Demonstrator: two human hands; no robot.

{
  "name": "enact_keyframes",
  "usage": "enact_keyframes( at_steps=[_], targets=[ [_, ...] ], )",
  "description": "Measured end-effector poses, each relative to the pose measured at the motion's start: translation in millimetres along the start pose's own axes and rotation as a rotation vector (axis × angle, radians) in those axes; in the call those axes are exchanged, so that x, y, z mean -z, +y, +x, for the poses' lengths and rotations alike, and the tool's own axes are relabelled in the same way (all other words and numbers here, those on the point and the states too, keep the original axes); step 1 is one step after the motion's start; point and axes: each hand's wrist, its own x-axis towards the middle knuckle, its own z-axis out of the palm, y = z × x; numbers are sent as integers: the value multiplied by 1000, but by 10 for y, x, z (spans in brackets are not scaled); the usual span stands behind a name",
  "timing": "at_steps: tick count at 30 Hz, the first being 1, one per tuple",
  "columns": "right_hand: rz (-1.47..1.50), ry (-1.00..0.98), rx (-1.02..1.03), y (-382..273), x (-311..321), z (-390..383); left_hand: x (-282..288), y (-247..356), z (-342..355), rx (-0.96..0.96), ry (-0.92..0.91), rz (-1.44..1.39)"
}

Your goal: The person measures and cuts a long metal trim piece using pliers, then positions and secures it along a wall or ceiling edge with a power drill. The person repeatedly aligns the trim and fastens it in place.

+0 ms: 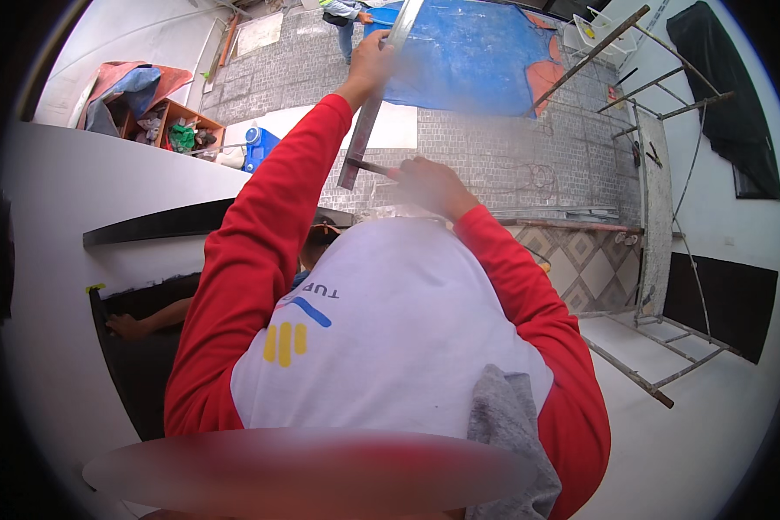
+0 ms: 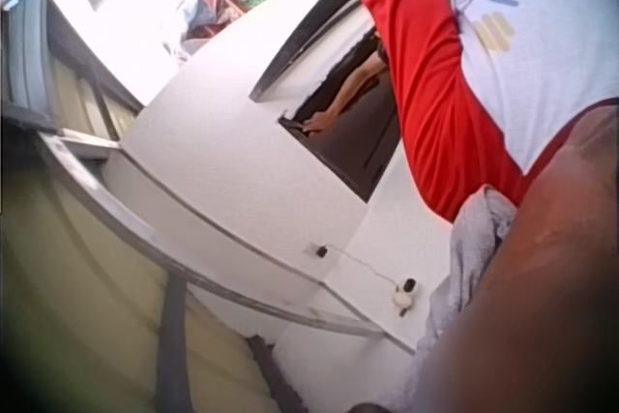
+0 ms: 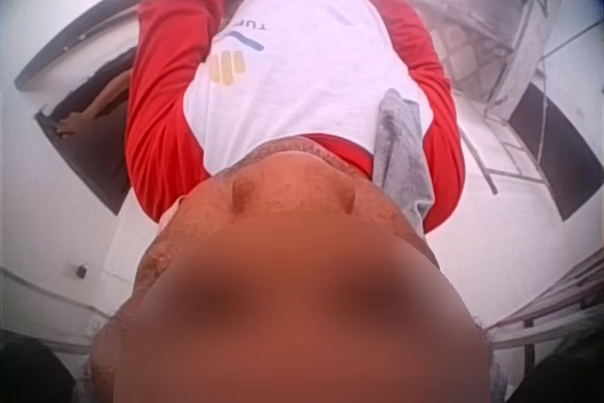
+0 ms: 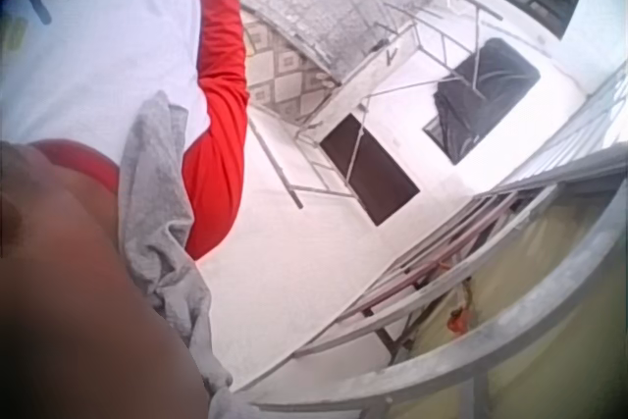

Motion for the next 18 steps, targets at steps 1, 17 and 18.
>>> enact_keyframes(
  at_steps=[1,17,18],
  targets=[
    [46,2,-20,-20,5,-8,8,-3,3,49,-58,-23],
    [96,109,-198,279,-222,-135,-62,-406,-744,326,-314,-190],
    [100,120,-185,308,-242,-134,-60,-432,-813,279,-313,-108]
  ],
)
